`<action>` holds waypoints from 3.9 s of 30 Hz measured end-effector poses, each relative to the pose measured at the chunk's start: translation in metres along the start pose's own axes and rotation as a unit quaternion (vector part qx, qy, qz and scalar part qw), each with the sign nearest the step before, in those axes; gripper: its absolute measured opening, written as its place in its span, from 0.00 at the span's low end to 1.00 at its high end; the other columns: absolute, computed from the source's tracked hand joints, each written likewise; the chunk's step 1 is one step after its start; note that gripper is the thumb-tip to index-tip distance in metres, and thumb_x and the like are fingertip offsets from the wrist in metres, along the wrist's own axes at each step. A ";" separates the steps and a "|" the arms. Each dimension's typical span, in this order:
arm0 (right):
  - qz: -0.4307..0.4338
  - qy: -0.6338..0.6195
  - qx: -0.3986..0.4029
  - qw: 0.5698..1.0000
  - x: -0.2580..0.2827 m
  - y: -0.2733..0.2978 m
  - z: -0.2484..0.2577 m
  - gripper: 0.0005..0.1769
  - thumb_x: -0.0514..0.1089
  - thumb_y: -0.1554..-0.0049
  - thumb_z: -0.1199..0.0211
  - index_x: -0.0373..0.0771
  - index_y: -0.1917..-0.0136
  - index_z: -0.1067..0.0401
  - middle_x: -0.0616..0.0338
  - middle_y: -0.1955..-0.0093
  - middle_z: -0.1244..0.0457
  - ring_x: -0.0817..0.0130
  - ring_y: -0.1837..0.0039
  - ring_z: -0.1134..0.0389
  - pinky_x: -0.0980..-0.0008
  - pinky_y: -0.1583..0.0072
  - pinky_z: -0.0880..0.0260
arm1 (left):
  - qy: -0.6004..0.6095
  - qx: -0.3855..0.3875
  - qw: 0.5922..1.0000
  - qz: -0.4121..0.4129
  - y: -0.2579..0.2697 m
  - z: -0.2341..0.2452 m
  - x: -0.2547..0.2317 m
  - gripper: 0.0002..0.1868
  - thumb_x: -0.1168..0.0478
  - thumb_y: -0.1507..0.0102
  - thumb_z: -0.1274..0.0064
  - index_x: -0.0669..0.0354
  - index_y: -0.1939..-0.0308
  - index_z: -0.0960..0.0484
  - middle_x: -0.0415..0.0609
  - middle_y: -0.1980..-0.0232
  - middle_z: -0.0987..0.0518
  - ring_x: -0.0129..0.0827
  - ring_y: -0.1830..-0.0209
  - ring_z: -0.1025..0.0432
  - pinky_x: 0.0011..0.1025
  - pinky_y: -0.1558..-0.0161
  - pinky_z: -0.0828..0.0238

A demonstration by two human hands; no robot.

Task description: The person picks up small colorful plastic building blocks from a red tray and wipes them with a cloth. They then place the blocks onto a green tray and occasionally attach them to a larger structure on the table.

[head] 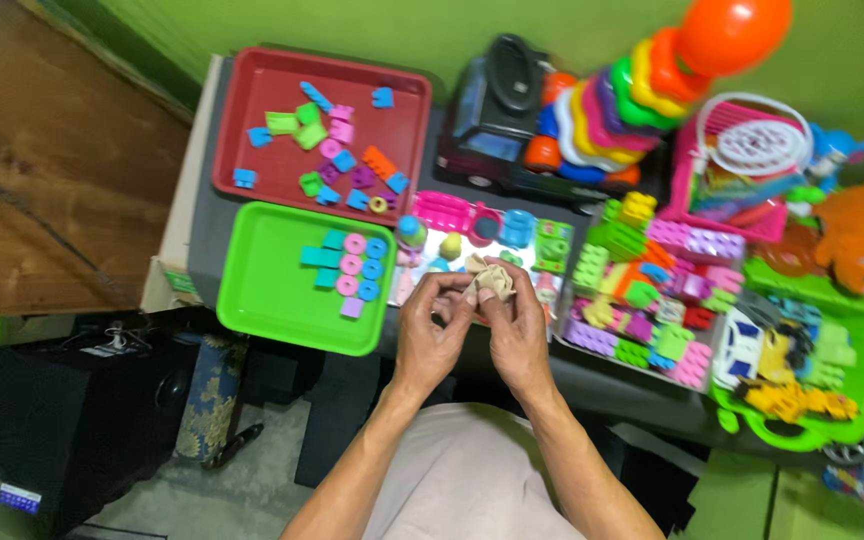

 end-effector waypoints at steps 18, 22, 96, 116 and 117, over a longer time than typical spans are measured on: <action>-0.016 0.022 -0.060 0.998 -0.040 -0.082 -0.165 0.18 0.39 0.36 0.41 0.31 0.35 0.36 0.50 0.44 0.32 0.66 0.43 0.29 0.63 0.41 0.23 | -0.303 -0.010 0.948 -0.100 -0.144 0.212 0.105 0.19 0.65 0.42 0.38 0.60 0.47 0.19 0.53 0.50 0.20 0.50 0.46 0.28 0.43 0.44 0.32; -0.004 -0.038 -0.066 0.997 -0.041 -0.088 -0.185 0.18 0.39 0.36 0.42 0.31 0.36 0.38 0.51 0.42 0.33 0.65 0.43 0.27 0.64 0.41 0.23 | -0.370 0.008 0.923 -0.104 -0.164 0.196 0.123 0.20 0.61 0.45 0.34 0.58 0.50 0.18 0.52 0.54 0.21 0.49 0.50 0.29 0.46 0.47 0.35; -0.059 -0.011 -0.251 0.966 -0.065 -0.066 -0.166 0.13 0.49 0.33 0.45 0.37 0.48 0.30 0.64 0.68 0.41 0.79 0.69 0.44 0.76 0.69 0.45 | 0.248 0.092 0.950 0.167 -0.101 0.142 0.091 0.14 0.51 0.27 0.53 0.57 0.59 0.25 0.35 0.68 0.29 0.16 0.72 0.39 0.21 0.71 0.41; 0.142 0.132 -0.470 0.861 -0.016 0.006 -0.024 0.12 0.38 0.35 0.43 0.31 0.39 0.30 0.55 0.39 0.35 0.72 0.38 0.36 0.72 0.37 0.35 | -0.292 0.179 0.895 -0.286 -0.221 0.102 0.093 0.22 0.69 0.42 0.40 0.61 0.43 0.20 0.54 0.47 0.22 0.49 0.45 0.31 0.45 0.44 0.32; 0.113 0.103 -0.492 0.857 -0.023 0.013 -0.014 0.12 0.39 0.35 0.42 0.32 0.39 0.30 0.55 0.42 0.35 0.72 0.43 0.36 0.72 0.42 0.34 | -0.316 0.187 0.882 -0.295 -0.224 0.096 0.098 0.21 0.68 0.43 0.39 0.60 0.45 0.20 0.54 0.48 0.22 0.49 0.45 0.31 0.45 0.45 0.33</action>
Point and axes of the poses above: each hand's wrist, its own y-axis away from the middle knuckle, its own z-axis out of the back of the hand, x = y × z, the point moved 8 cm from there along -y, towards the middle knuckle
